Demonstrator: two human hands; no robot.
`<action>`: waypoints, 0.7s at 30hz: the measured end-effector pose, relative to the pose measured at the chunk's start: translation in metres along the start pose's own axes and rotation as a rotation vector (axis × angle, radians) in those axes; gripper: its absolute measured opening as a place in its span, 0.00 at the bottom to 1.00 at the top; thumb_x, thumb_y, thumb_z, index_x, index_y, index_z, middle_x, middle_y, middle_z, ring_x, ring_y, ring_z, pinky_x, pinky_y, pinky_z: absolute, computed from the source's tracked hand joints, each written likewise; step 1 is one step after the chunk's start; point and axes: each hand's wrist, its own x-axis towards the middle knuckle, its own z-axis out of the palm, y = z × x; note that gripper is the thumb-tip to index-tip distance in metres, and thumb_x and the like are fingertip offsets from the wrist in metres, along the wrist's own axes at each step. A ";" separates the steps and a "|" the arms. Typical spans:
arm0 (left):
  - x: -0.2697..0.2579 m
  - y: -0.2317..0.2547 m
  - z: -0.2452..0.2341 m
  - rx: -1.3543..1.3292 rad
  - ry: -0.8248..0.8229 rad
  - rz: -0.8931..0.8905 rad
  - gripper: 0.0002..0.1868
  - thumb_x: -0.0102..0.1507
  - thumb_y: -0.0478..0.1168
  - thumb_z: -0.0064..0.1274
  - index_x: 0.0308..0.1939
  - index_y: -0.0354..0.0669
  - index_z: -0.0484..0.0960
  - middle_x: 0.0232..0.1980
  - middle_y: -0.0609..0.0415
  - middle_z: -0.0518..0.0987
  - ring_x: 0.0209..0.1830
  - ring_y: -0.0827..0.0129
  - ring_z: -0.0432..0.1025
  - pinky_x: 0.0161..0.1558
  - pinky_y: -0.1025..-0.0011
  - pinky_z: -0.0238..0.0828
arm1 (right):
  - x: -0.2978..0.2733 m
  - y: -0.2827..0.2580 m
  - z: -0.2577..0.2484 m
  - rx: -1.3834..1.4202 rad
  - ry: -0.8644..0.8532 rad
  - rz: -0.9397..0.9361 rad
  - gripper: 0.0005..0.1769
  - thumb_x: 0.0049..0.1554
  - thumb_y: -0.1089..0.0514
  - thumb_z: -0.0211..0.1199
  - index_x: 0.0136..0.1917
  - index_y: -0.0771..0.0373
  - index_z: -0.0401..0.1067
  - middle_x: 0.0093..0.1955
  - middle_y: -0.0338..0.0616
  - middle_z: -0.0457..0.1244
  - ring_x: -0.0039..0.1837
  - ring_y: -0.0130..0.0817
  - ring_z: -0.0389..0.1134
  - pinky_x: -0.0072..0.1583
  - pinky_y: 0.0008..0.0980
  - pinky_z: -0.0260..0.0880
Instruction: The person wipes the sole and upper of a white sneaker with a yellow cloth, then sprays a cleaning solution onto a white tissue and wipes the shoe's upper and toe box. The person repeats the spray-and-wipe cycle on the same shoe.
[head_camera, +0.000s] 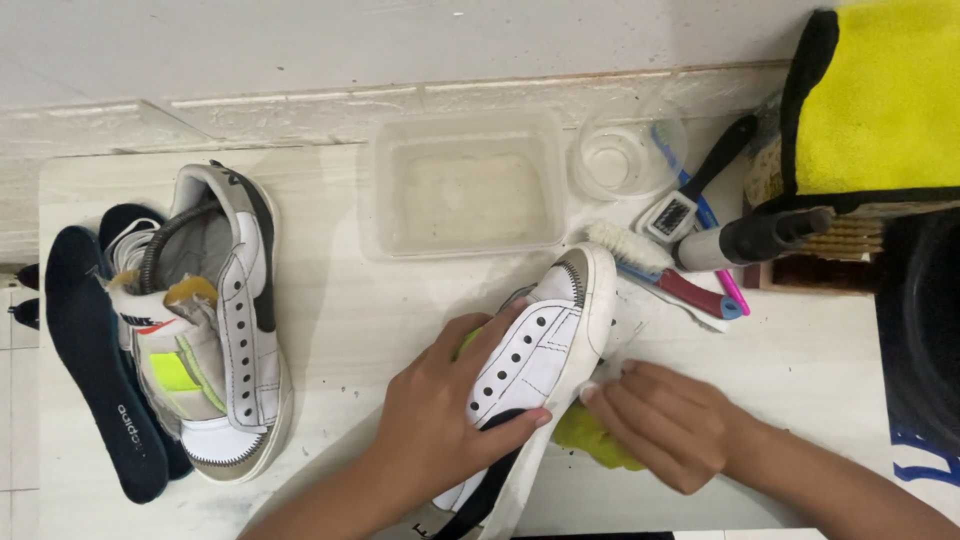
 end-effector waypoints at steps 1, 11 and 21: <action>0.000 -0.001 0.001 0.001 0.002 0.000 0.46 0.49 0.64 0.58 0.70 0.66 0.61 0.59 0.59 0.71 0.43 0.63 0.76 0.32 0.59 0.76 | -0.002 -0.001 0.000 -0.001 0.001 -0.002 0.10 0.59 0.65 0.55 0.49 0.76 0.72 0.42 0.55 0.66 0.40 0.39 0.68 0.48 0.36 0.78; -0.005 -0.002 -0.013 0.015 -0.080 0.051 0.47 0.51 0.64 0.58 0.71 0.66 0.59 0.60 0.57 0.69 0.44 0.60 0.75 0.33 0.57 0.76 | -0.022 0.003 -0.024 0.315 0.263 0.631 0.07 0.56 0.67 0.55 0.49 0.70 0.70 0.45 0.53 0.64 0.46 0.43 0.69 0.53 0.38 0.76; -0.020 0.018 -0.002 0.727 0.316 0.634 0.25 0.57 0.31 0.48 0.56 0.64 0.75 0.55 0.51 0.75 0.39 0.55 0.71 0.30 0.64 0.68 | -0.047 0.004 -0.049 0.318 0.507 1.041 0.05 0.55 0.69 0.61 0.46 0.74 0.71 0.42 0.57 0.66 0.45 0.42 0.70 0.50 0.32 0.72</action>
